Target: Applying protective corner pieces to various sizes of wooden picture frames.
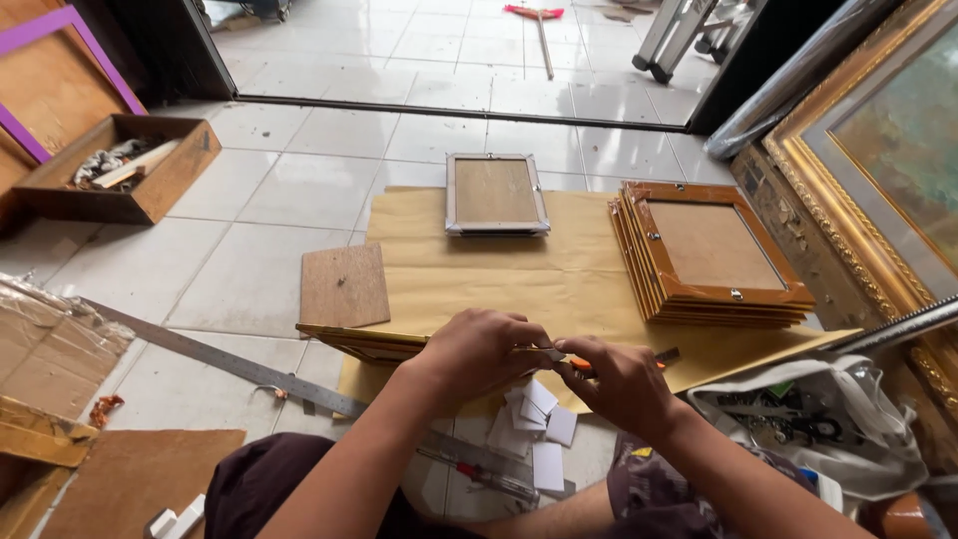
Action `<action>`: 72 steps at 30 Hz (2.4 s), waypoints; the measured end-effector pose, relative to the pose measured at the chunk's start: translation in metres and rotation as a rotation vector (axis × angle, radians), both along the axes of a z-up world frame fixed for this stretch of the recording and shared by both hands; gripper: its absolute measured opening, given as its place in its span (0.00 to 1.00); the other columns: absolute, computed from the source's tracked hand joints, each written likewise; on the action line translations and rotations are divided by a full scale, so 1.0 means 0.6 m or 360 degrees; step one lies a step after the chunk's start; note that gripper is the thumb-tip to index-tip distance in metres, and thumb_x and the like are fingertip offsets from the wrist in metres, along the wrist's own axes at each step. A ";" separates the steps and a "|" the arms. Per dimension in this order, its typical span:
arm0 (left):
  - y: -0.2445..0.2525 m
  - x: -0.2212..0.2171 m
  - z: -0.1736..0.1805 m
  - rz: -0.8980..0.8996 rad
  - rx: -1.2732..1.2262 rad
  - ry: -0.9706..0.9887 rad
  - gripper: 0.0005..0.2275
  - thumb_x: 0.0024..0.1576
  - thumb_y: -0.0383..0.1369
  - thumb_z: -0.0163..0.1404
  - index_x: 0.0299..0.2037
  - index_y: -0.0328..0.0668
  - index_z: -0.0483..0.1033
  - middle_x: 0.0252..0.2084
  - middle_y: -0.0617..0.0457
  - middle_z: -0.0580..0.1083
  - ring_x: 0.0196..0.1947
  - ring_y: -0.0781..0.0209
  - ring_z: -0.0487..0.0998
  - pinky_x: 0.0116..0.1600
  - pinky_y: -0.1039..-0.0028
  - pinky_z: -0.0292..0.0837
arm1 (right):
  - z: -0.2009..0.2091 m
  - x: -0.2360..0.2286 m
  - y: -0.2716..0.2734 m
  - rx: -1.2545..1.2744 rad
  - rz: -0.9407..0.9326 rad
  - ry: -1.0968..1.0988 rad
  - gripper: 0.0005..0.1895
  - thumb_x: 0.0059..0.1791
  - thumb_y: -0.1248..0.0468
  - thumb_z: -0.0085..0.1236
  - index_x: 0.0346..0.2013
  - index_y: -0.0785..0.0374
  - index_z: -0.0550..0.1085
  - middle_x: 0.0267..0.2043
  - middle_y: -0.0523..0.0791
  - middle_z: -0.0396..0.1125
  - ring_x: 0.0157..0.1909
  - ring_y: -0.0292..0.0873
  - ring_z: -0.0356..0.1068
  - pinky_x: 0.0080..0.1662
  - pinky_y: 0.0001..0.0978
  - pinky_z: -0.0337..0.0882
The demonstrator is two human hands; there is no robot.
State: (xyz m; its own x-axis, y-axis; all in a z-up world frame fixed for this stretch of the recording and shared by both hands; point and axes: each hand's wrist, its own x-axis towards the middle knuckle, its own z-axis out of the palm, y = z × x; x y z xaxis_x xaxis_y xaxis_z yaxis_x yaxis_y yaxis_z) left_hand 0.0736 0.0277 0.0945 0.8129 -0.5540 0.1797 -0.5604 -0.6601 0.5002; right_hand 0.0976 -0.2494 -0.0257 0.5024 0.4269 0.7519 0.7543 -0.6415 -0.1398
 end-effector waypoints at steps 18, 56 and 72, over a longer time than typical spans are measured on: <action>-0.008 0.113 0.015 0.0096 0.0202 0.0527 0.13 0.57 0.60 0.56 0.40 0.74 0.85 0.41 0.68 0.85 0.55 0.49 0.85 0.63 0.55 0.81 | 0.093 0.032 0.020 0.0430 -0.0046 0.0803 0.09 0.48 0.58 0.73 0.43 0.39 0.90 0.32 0.38 0.86 0.36 0.47 0.86 0.40 0.38 0.81; 0.011 -0.035 -0.037 -0.0101 -0.0108 0.0002 0.04 0.68 0.42 0.51 0.49 0.63 0.71 0.39 0.59 0.86 0.46 0.40 0.87 0.54 0.46 0.82 | 0.125 -0.039 -0.002 0.0952 0.0382 0.2177 0.17 0.57 0.72 0.54 0.62 0.67 0.72 0.46 0.51 0.70 0.28 0.37 0.60 0.25 0.29 0.63; 0.016 -0.115 -0.153 -0.0069 0.0049 -0.0575 0.07 0.72 0.50 0.50 0.55 0.70 0.73 0.36 0.59 0.81 0.33 0.42 0.87 0.39 0.50 0.85 | 0.076 -0.107 0.026 -0.0519 0.0001 0.0950 0.13 0.53 0.48 0.49 0.34 0.51 0.72 0.18 0.48 0.65 0.25 0.58 0.73 0.34 0.49 0.74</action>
